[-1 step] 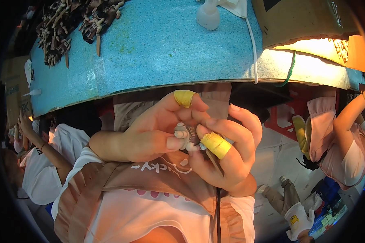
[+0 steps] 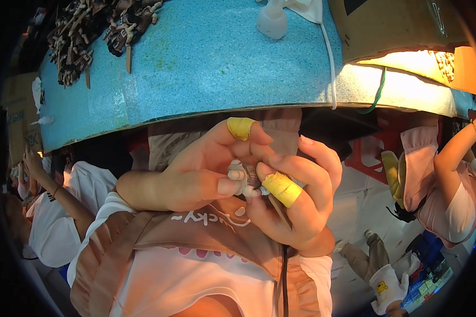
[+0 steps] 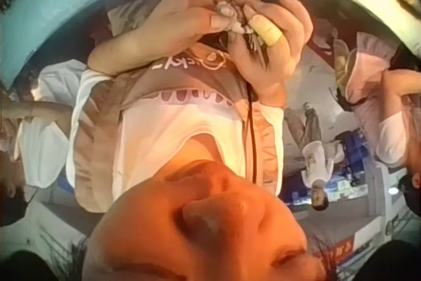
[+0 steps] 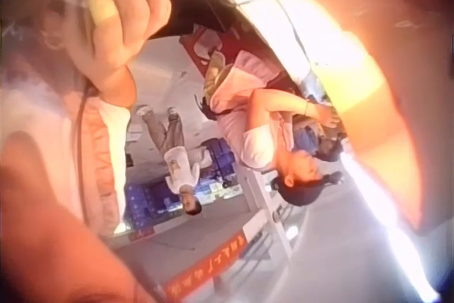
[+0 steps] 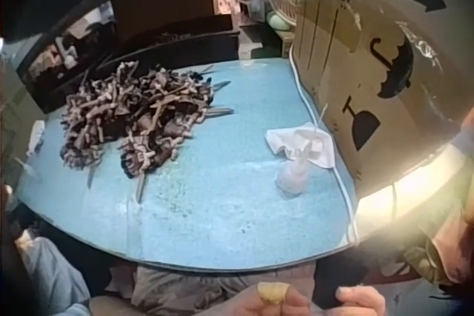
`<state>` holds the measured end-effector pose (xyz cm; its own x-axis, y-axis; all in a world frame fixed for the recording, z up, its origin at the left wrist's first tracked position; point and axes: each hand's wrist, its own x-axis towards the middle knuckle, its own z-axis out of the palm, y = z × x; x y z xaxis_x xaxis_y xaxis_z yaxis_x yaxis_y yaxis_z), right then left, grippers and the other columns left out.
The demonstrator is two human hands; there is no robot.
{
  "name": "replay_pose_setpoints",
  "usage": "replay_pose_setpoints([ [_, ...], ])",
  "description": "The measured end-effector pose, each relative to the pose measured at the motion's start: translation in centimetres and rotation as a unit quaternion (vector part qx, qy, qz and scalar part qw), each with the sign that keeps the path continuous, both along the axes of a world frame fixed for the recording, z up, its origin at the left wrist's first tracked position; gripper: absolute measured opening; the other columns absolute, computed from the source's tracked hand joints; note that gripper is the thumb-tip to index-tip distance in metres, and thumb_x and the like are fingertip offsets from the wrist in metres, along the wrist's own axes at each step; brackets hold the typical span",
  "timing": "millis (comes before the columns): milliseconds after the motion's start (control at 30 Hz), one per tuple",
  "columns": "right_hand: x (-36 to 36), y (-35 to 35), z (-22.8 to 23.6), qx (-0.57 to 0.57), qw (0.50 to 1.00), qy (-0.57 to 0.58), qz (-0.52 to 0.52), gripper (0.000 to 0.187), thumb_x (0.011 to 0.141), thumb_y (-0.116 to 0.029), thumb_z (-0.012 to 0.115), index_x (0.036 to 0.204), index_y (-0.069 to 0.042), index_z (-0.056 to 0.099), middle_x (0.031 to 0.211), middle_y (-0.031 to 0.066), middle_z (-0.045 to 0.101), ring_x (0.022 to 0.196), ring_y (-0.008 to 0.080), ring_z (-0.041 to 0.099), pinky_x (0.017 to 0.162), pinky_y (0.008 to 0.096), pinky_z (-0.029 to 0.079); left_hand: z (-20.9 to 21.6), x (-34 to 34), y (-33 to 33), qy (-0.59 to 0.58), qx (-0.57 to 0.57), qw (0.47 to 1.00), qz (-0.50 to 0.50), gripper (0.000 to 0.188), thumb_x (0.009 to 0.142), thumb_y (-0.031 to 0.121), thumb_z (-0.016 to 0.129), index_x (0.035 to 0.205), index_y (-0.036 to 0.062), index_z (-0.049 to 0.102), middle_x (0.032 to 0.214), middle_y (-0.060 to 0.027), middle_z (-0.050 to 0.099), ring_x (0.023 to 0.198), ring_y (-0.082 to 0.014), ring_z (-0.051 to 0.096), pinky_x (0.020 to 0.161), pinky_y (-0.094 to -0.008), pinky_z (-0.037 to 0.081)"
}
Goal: The person assembles small plastic toy figurines by applying glue from a bottle to their components by hand.
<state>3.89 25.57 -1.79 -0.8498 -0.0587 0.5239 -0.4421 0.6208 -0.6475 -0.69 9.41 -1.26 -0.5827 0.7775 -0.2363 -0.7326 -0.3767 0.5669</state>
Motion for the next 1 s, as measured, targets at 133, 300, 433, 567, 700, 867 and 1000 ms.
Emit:
replay_pose_setpoints([
  [133,-0.1,0.0,0.3,0.013,1.0,-0.007,0.006,0.035,0.053,-0.005,0.07,0.087,-0.006,0.062,0.092,0.0071,0.058,0.094,0.0317,0.05,0.082,0.0417,0.043,-0.1,0.2,0.0,0.005,0.008,1.0,0.008,0.054,0.078,0.01,0.052,0.126,0.0049,0.027,0.118,-0.0132,0.045,0.107,-0.0172,0.046,0.091,-0.0309,0.039],
  [300,0.0,0.0,0.3,0.01,1.0,-0.004,0.004,0.035,0.053,-0.005,0.069,0.087,-0.006,0.062,0.093,0.0068,0.058,0.095,0.0316,0.05,0.082,0.0415,0.043,0.1,0.1,0.0,0.0,-0.007,1.0,0.003,0.053,0.079,0.009,0.051,0.126,0.0055,0.027,0.118,-0.0132,0.045,0.108,-0.0173,0.046,0.091,-0.031,0.039],
  [433,0.2,-0.1,0.1,-0.01,1.0,-0.008,0.006,0.034,0.055,-0.006,0.07,0.087,-0.008,0.061,0.094,0.0063,0.057,0.097,0.031,0.049,0.08,0.0413,0.043,0.2,0.3,0.0,0.013,0.003,1.0,0.011,0.053,0.079,0.006,0.051,0.126,0.0054,0.026,0.118,-0.0134,0.044,0.106,-0.0171,0.046,0.089,-0.0305,0.039],
  [567,0.8,0.0,-0.7,-0.048,0.998,0.031,0.018,0.035,0.059,-0.011,0.073,0.091,-0.013,0.059,0.1,0.0048,0.054,0.1,0.0294,0.047,0.077,0.0405,0.041,-0.2,1.0,0.2,0.082,0.065,0.994,0.039,0.054,0.079,0.0,0.049,0.126,0.0041,0.024,0.116,-0.0151,0.043,0.103,-0.0162,0.046,0.085,-0.0288,0.04],
  [700,1.0,-0.3,-0.4,-0.058,0.997,0.037,0.015,0.035,0.063,-0.021,0.075,0.093,-0.017,0.058,0.103,0.003,0.052,0.101,0.0265,0.048,0.076,0.0396,0.04,-0.4,1.4,0.5,0.157,0.085,0.982,0.067,0.053,0.077,-0.004,0.048,0.124,0.0023,0.024,0.115,-0.0163,0.043,0.103,-0.0158,0.045,0.082,-0.0276,0.04],
  [867,0.6,-0.8,-1.0,-0.091,0.993,0.08,0.012,0.033,0.063,-0.023,0.075,0.092,-0.018,0.059,0.101,0.0019,0.052,0.098,0.0254,0.049,0.077,0.0393,0.04,-0.3,1.4,0.6,0.191,0.104,0.973,0.078,0.053,0.076,-0.005,0.049,0.123,0.0013,0.025,0.115,-0.0166,0.043,0.101,-0.0164,0.046,0.081,-0.0272,0.04],
  [1000,0.7,-0.8,-1.4,-0.116,0.989,0.09,0.019,0.033,0.062,-0.023,0.075,0.092,-0.019,0.06,0.1,0.0013,0.052,0.096,0.0247,0.049,0.078,0.0386,0.04,-0.1,1.5,0.7,0.16,0.132,0.975,0.085,0.052,0.076,-0.004,0.05,0.121,0.0,0.026,0.112,-0.017,0.044,0.097,-0.0165,0.048,0.077,-0.0263,0.041],
])
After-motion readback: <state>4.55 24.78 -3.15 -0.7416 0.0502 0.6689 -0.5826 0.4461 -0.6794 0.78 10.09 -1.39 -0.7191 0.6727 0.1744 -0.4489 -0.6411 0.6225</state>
